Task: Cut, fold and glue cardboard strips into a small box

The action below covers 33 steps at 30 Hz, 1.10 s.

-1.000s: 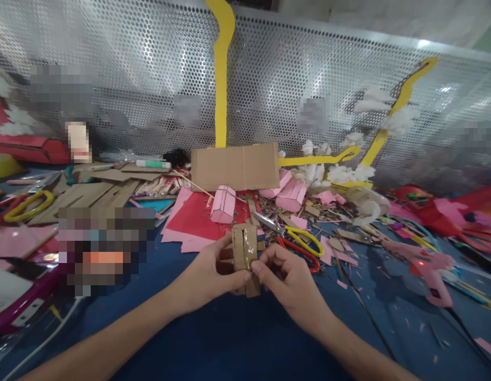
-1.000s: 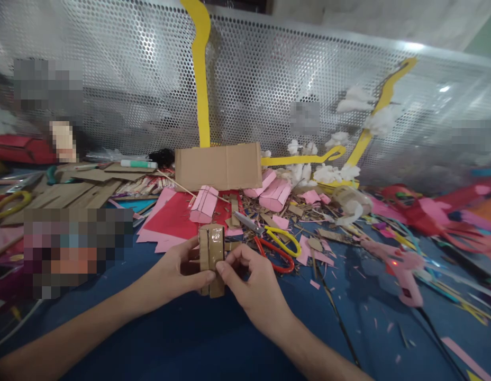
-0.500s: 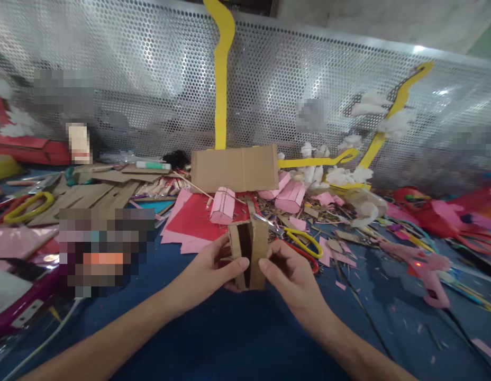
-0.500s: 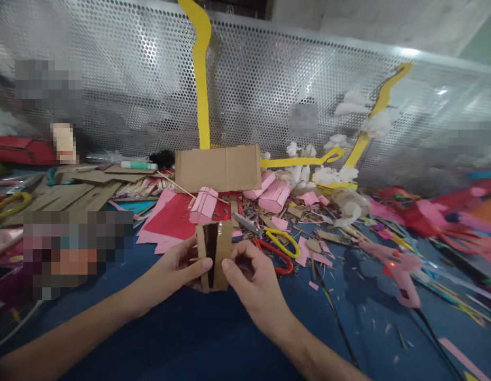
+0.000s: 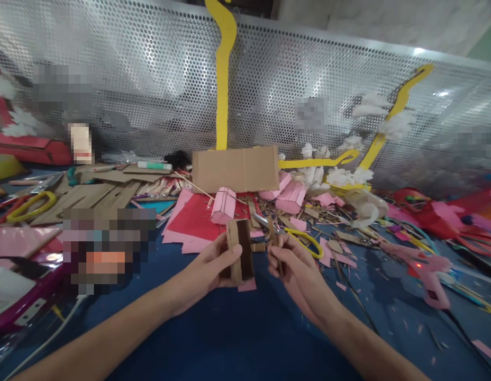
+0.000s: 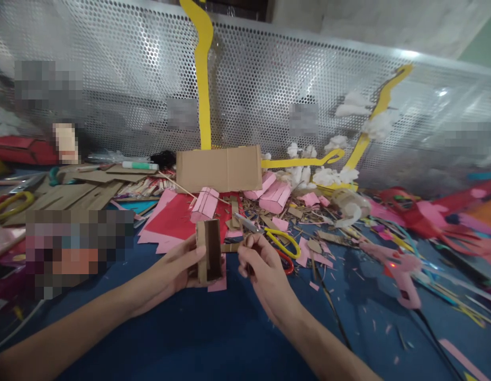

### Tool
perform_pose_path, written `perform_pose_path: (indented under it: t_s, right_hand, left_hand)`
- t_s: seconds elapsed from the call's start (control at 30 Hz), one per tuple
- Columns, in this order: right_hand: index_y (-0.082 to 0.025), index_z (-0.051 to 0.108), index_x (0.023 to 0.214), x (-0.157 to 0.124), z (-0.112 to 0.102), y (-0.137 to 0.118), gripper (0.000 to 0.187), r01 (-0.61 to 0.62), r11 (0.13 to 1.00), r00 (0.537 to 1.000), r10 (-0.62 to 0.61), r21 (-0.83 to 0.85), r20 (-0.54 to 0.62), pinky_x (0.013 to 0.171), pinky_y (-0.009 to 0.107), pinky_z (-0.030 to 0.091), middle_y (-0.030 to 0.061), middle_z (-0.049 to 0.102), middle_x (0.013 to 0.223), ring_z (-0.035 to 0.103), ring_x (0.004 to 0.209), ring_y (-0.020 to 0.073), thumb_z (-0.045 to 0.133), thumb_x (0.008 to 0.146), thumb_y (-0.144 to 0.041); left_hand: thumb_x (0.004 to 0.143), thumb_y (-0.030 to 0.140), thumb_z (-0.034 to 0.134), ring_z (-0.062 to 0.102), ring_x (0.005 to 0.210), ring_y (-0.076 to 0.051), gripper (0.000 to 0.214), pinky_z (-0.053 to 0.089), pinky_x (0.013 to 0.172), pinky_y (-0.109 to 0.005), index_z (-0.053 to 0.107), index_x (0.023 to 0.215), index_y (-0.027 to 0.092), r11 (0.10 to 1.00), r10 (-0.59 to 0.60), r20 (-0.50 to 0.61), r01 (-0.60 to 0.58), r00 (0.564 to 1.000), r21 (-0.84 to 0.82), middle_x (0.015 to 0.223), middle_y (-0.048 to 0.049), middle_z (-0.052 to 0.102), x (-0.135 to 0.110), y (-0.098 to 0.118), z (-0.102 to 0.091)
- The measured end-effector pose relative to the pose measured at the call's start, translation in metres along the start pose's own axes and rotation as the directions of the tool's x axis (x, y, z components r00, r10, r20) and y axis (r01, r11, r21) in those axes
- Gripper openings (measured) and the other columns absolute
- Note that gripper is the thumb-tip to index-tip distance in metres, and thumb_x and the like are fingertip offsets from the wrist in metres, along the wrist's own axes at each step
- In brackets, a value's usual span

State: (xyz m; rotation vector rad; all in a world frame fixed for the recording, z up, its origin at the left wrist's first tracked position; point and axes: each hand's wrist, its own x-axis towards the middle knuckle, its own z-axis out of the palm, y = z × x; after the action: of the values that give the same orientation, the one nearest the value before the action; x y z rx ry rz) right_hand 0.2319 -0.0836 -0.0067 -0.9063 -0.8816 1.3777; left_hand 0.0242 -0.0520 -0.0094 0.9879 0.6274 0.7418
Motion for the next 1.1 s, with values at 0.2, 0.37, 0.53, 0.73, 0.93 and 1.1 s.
perform_pose_path:
  t_s: [0.2,0.37,0.53,0.73,0.93,1.1]
  right_hand:
    - [-0.021,0.056,0.082,0.004,-0.002,0.001,0.029,0.012,0.998,1.000,-0.012,-0.058,-0.001,0.058,0.023,0.037,-0.0025,0.054,0.081,0.043,0.066,0.0105,0.081,0.083,-0.036]
    - [-0.023,0.062,0.092,0.005,-0.003,0.003,0.030,0.019,0.995,1.000,-0.020,-0.096,-0.009,0.062,0.023,0.040,-0.0042,0.055,0.077,0.047,0.068,0.0111,0.085,0.080,-0.037]
    - [-0.022,0.069,0.112,0.008,-0.006,0.005,0.040,0.064,0.988,0.998,-0.061,-0.140,0.023,0.073,0.024,0.044,0.0010,0.067,0.093,0.056,0.081,0.0134,0.087,0.080,-0.037]
    - [-0.020,0.069,0.091,0.003,-0.003,0.001,0.025,0.000,0.992,0.997,0.010,-0.127,0.081,0.070,0.025,0.046,0.0006,0.068,0.079,0.058,0.075,0.0134,0.083,0.085,-0.040]
    - [-0.019,0.063,0.079,-0.003,0.002,-0.003,0.032,-0.047,0.994,0.991,0.059,-0.101,0.119,0.062,0.022,0.043,-0.0033,0.057,0.071,0.050,0.066,0.0105,0.086,0.082,-0.042]
    - [-0.019,0.063,0.076,-0.005,0.002,0.000,0.035,-0.020,0.979,0.989,0.049,-0.203,0.137,0.058,0.022,0.039,-0.0041,0.055,0.067,0.045,0.060,0.0095,0.082,0.085,-0.046]
  left_hand:
    - [0.096,0.030,0.066,0.070,0.114,-0.027,0.050,0.054,0.101,-0.048,0.047,0.142,0.026,0.992,-0.048,-0.027,0.044,0.999,-0.115,0.133,-0.0129,0.068,0.003,0.002,-0.003]
    - [0.090,0.011,0.061,0.074,0.106,-0.023,0.055,0.055,0.101,-0.046,0.047,0.141,0.027,0.987,0.006,-0.009,-0.008,1.000,-0.158,0.125,-0.0083,0.072,0.004,0.005,-0.002]
    - [0.089,0.013,0.064,0.077,0.096,-0.023,0.059,0.060,0.092,-0.045,0.044,0.142,0.029,0.988,0.007,-0.045,-0.014,0.999,-0.153,0.115,-0.0065,0.075,0.006,0.004,-0.004]
    - [0.089,0.016,0.068,0.076,0.084,-0.019,0.066,0.061,0.086,-0.041,0.040,0.147,0.033,0.994,0.042,-0.054,-0.048,0.998,-0.101,0.105,-0.0030,0.076,0.007,-0.002,-0.008]
    - [0.093,0.030,0.069,0.073,0.109,-0.029,0.051,0.058,0.094,-0.049,0.051,0.141,0.027,1.000,0.030,-0.047,-0.029,0.998,0.008,0.126,-0.0122,0.071,0.003,0.001,-0.002]
    - [0.093,0.029,0.069,0.069,0.115,-0.031,0.052,0.058,0.094,-0.051,0.051,0.143,0.027,0.997,0.035,0.008,-0.036,0.999,0.066,0.140,-0.0131,0.063,0.001,0.002,-0.001]
